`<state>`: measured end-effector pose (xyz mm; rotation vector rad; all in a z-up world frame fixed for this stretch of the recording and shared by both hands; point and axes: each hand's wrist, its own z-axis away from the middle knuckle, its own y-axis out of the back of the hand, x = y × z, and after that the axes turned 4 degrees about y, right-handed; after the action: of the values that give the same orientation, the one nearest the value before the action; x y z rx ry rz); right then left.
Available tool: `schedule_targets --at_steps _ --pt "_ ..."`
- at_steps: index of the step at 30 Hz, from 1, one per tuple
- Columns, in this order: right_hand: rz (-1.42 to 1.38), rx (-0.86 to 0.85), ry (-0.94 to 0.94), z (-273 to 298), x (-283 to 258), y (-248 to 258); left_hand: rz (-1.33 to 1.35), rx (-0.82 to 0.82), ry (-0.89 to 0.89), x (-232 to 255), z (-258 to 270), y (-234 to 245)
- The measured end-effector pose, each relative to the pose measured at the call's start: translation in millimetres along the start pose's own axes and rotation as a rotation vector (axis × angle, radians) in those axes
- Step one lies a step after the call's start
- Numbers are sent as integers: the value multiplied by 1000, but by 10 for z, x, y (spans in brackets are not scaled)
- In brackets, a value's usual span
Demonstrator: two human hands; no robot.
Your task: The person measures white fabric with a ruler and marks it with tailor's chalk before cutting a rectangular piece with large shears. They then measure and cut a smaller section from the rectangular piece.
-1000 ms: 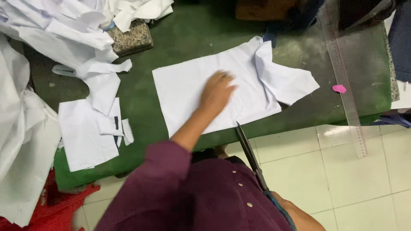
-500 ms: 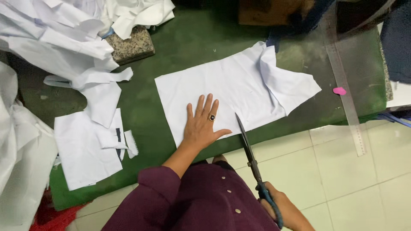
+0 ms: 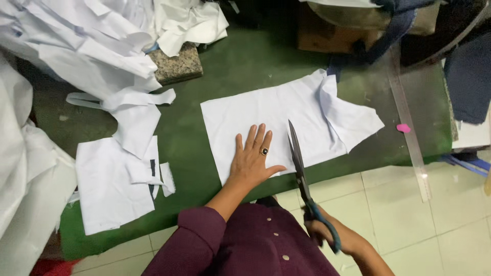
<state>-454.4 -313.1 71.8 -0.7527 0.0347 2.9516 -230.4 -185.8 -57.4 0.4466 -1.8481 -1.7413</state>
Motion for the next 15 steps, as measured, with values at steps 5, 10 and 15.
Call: schedule_targets --at_steps 5,10,15 --pt "199 125 88 -318 -95 127 11 147 -18 23 35 23" --pt "61 105 59 -188 -337 268 -24 107 -14 43 0 33" --pt "218 19 177 -441 -475 353 -48 80 -9 48 -4 74"
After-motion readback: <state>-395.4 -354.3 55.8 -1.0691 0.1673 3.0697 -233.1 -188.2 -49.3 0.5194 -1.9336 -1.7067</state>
